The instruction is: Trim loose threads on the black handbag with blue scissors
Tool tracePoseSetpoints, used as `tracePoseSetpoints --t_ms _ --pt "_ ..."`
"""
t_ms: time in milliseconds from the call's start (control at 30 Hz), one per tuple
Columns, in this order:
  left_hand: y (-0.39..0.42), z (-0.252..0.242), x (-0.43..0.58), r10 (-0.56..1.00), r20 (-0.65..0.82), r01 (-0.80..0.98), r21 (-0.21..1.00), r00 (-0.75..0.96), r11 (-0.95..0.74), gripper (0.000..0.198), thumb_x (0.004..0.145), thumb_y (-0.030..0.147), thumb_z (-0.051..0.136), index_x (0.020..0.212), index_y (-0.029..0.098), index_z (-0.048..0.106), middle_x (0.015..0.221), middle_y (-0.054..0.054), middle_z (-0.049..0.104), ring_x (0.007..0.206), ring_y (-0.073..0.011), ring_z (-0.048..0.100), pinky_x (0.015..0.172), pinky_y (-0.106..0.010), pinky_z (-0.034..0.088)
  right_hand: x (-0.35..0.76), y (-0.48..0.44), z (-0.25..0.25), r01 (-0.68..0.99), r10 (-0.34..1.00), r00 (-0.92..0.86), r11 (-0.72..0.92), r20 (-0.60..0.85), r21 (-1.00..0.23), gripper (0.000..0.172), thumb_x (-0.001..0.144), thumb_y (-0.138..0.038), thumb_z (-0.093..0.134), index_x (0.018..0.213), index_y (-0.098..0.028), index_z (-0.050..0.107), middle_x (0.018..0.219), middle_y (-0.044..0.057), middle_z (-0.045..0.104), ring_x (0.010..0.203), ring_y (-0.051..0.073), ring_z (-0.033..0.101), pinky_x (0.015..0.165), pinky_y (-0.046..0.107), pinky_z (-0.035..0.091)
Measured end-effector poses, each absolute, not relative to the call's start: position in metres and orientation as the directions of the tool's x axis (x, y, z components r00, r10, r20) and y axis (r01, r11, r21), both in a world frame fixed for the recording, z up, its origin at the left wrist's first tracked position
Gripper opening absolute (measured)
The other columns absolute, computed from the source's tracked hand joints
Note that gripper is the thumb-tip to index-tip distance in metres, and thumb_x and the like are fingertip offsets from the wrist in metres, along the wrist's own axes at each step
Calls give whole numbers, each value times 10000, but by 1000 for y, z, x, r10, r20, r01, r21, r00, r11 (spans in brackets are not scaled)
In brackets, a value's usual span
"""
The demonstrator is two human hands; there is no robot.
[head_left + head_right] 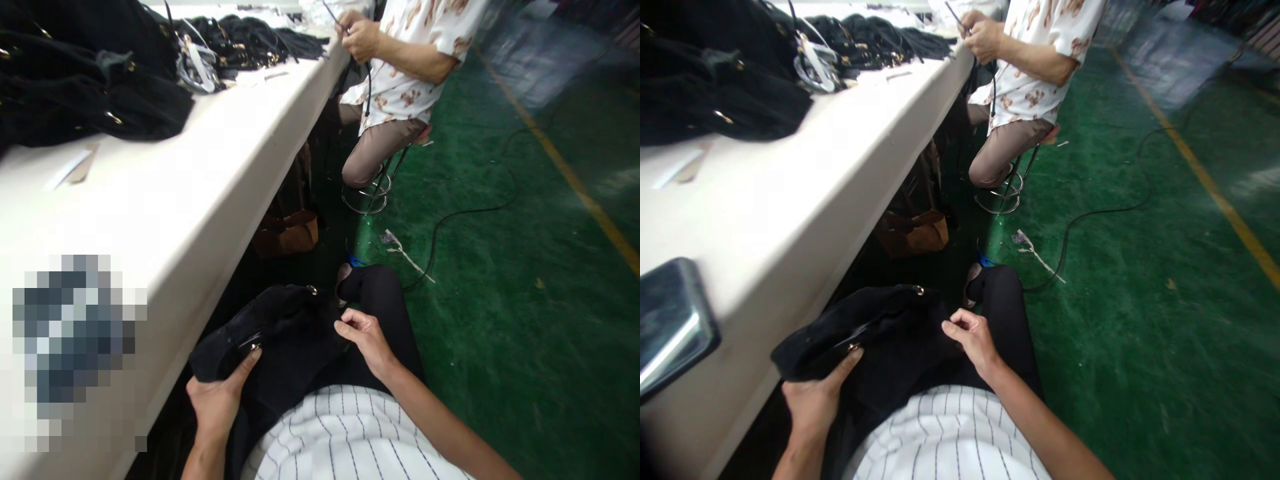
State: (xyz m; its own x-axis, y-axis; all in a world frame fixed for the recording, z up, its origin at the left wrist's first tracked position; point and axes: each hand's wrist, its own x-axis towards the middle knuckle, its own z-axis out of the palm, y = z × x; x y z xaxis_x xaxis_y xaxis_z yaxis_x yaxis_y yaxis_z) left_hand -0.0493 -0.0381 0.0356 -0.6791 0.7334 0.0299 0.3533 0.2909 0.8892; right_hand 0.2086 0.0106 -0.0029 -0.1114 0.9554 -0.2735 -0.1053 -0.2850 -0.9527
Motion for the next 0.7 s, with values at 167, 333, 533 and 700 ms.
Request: tracePoseSetpoints --t_ms 167,333,533,700 --pt "-29 35 -53 801 -43 300 914 -598 273 531 586 436 861 1026 168 734 1026 -64 738 960 -268 692 946 -407 554 212 17 -8 -149 930 -113 -364 -350 -919 416 808 -569 703 662 -190 615 587 -32 492 546 122 420 517 269 296" --pt "-18 28 -51 747 -106 273 890 -657 366 531 527 460 877 922 134 737 907 -78 744 854 -283 701 837 -418 593 225 28 -20 13 960 -12 -281 -281 -960 377 847 -546 676 733 -187 687 582 -14 532 542 139 483 526 281 351" --pt "11 9 -57 756 -176 288 851 -631 439 509 537 392 874 974 172 734 891 -38 752 856 -260 710 839 -371 592 273 52 -29 553 996 53 30 71 -833 283 961 -416 572 788 -220 682 753 16 596 661 172 536 634 320 407" --pt "55 -19 -59 788 -251 319 814 -562 487 488 611 386 833 1044 191 723 940 -46 757 928 -278 712 862 -379 583 324 90 -57 664 965 231 -61 127 -745 284 942 -454 566 932 -211 713 861 48 668 724 191 608 671 321 481"
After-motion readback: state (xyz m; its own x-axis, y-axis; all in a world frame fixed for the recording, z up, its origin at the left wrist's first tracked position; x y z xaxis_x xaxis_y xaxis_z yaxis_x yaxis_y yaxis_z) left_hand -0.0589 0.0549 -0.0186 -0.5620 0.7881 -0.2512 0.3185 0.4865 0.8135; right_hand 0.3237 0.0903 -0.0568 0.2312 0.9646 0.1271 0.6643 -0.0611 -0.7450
